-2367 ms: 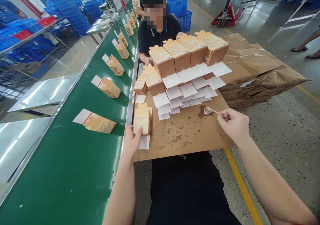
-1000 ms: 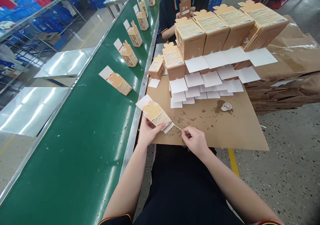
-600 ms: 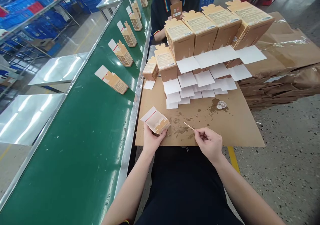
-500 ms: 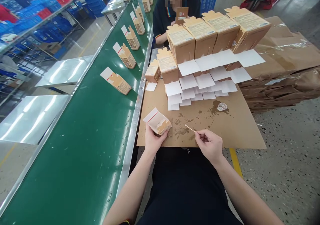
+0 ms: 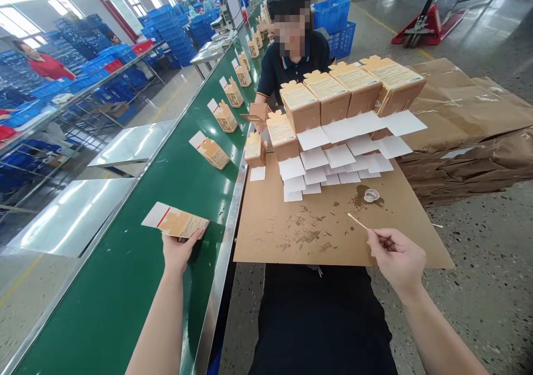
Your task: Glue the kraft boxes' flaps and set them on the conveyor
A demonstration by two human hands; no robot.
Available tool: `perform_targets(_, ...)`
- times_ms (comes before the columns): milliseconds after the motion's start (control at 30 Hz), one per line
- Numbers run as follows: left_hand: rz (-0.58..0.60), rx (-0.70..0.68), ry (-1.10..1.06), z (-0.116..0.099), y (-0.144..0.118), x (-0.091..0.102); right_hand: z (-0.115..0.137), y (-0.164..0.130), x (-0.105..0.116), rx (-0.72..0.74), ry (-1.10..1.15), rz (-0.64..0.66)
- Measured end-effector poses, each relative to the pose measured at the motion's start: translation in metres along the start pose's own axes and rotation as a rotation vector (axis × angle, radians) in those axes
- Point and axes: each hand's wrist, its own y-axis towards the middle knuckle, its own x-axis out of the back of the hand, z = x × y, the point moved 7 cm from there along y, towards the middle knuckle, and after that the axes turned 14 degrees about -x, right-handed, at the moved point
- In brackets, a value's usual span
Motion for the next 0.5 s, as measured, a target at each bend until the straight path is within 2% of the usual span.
perform_targets(67,-0.067,-0.033,0.046,-0.003,-0.014,0.007,-0.004,0.005,0.018,-0.015,-0.018,-0.062)
perform_targets(167,-0.323,-0.164,0.119,-0.021,-0.053,0.024,-0.016,0.006,0.053,-0.059,-0.058,-0.197)
perform_targets(233,-0.418,-0.303,0.104,-0.041,-0.072,0.02,-0.023,0.005,0.072,-0.103,-0.076,-0.264)
perform_targets(267,-0.407,-0.362,0.067,-0.05,-0.074,0.009,-0.025,0.005,0.079,-0.123,-0.075,-0.288)
perform_targets(333,-0.287,-0.407,-0.035,-0.068,-0.058,-0.027,-0.024,0.006,0.084,-0.147,-0.057,-0.314)
perform_targets(400,-0.128,-0.372,-0.119,-0.082,-0.019,-0.075,-0.016,0.009,0.082,-0.127,-0.015,-0.308)
perform_targets(500,0.047,-0.322,-0.169,-0.102,0.055,-0.147,0.003,0.009,0.07,-0.046,0.053,-0.271)
